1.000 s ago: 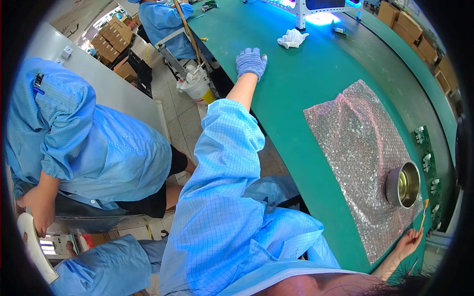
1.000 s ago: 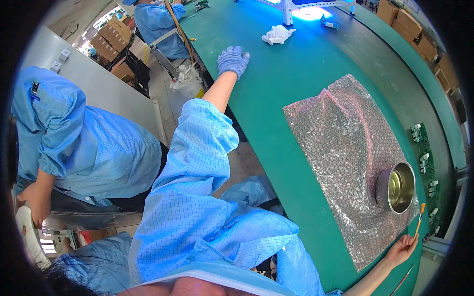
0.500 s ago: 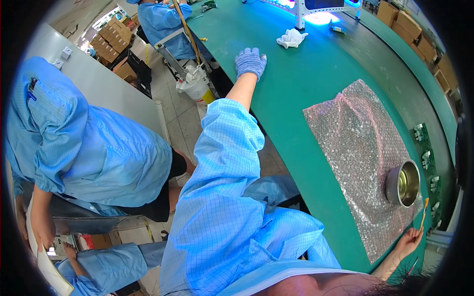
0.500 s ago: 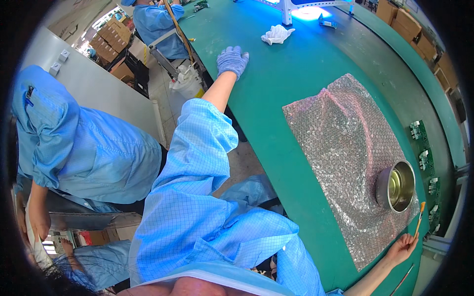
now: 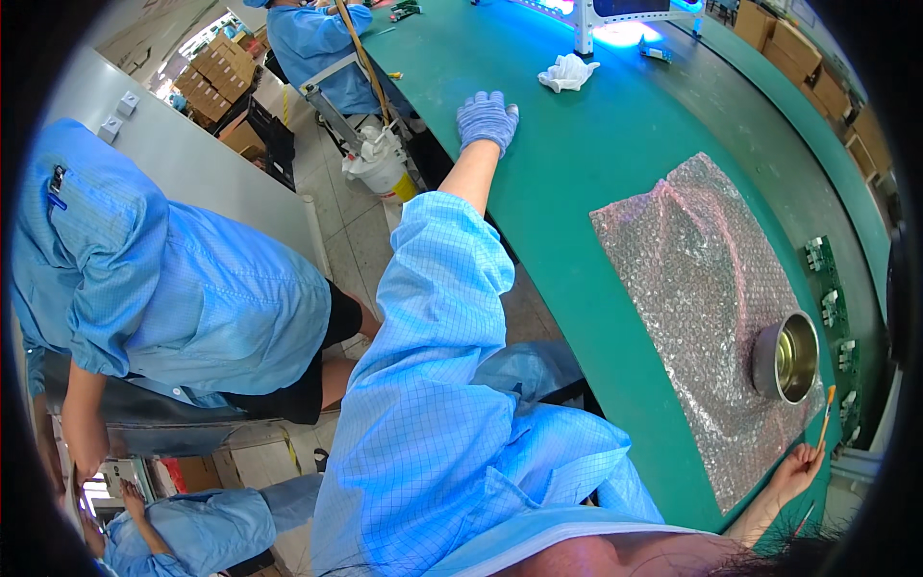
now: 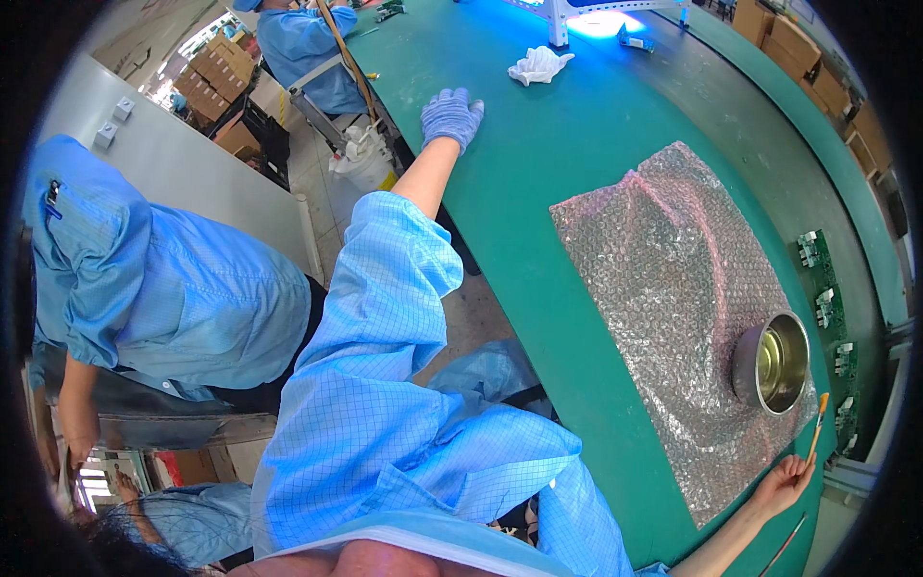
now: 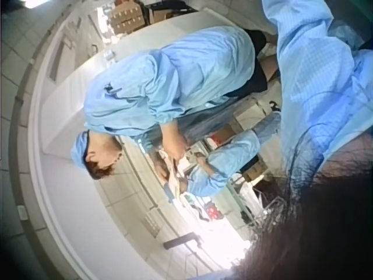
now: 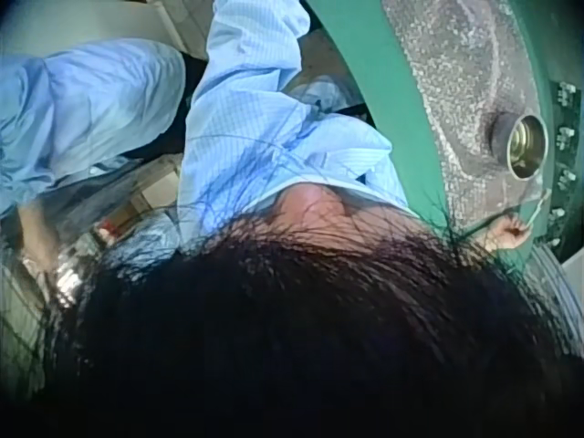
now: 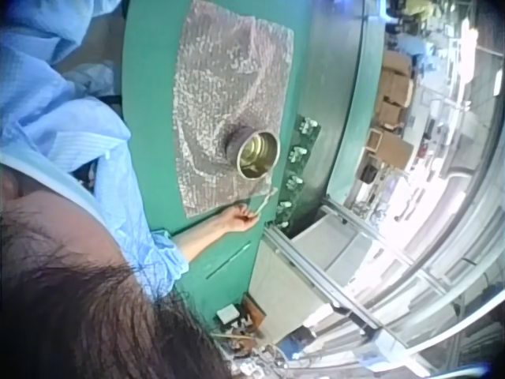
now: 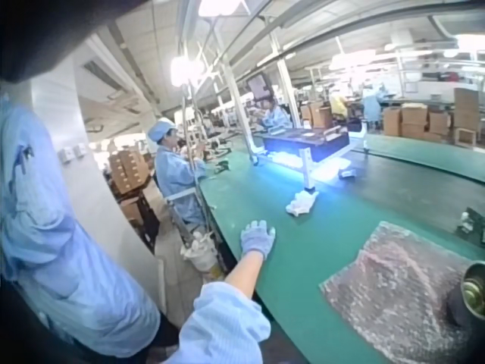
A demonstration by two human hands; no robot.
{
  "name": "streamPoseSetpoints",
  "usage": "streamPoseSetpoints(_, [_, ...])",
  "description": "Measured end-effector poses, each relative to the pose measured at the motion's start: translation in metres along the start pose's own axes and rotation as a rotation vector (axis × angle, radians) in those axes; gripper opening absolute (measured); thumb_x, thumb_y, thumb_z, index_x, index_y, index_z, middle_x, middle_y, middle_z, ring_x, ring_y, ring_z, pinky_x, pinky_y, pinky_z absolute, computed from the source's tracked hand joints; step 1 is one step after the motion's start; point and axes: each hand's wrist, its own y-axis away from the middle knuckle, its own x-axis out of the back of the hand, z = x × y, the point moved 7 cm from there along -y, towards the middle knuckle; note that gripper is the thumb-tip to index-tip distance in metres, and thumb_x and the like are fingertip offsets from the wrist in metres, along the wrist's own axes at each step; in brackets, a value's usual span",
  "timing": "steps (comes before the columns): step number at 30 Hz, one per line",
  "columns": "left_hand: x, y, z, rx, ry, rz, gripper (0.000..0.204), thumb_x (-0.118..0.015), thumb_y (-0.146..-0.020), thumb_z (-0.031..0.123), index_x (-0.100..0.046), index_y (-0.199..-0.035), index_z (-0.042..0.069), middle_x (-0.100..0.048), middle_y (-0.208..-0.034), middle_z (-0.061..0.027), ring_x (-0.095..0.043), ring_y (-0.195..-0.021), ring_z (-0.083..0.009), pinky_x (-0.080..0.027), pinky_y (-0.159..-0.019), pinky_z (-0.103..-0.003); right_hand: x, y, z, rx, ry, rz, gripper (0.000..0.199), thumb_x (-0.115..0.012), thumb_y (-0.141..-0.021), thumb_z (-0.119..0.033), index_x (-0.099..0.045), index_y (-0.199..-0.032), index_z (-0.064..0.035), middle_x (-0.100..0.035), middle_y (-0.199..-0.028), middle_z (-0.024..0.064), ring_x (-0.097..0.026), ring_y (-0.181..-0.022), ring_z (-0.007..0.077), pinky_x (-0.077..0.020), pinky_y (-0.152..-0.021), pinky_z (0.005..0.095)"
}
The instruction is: Applying a protective coating to printed circuit boards using a brush.
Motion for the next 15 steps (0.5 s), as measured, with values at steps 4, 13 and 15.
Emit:
streamPoseSetpoints(4, [0.0022,-0.0013,0.0043,-0.009,0.000,0.026,0.041,-0.048,-0.085,0.043,-0.055,-0.109,0.011,-0.054,-0.111,-0.0139,-0.052,-0.105,-0.0300,-0.041,-0.089,-0.044,-0.0031,0.0043,-0.0007,0.001,-0.007,-0.030,0.024,-0.045,-0.094,-0.011,-0.046,-0.110,0.0072,-0.027,-0.067,-0.0012,-0.028,-0.060,0.0103,-0.0281,-0.055,0.0242])
streamPoseSetpoints(13, [-0.0006,-0.0013,0.0001,-0.014,-0.002,0.040,0.039,-0.048,-0.085,0.043,-0.055,-0.107,0.011,-0.054,-0.110,-0.0137,-0.053,-0.104,-0.0302,-0.042,-0.088,-0.044,0.0017,-0.0008,-0.0014,-0.009,-0.006,-0.039,0.023,-0.046,-0.093,-0.011,-0.046,-0.109,0.0069,-0.029,-0.067,-0.0010,-0.029,-0.060,0.0104,-0.0284,-0.055,0.0240])
streamPoseSetpoints(15, [-0.0001,-0.0008,0.0011,-0.013,-0.001,0.029,0.040,-0.048,-0.085,0.043,-0.055,-0.108,0.011,-0.054,-0.110,-0.0138,-0.053,-0.104,-0.0301,-0.042,-0.088,-0.044,-0.0034,0.0011,0.0003,-0.015,-0.014,-0.058,0.024,-0.047,-0.093,-0.011,-0.046,-0.109,0.0070,-0.029,-0.067,-0.0009,-0.029,-0.061,0.0105,-0.0285,-0.055,0.0240])
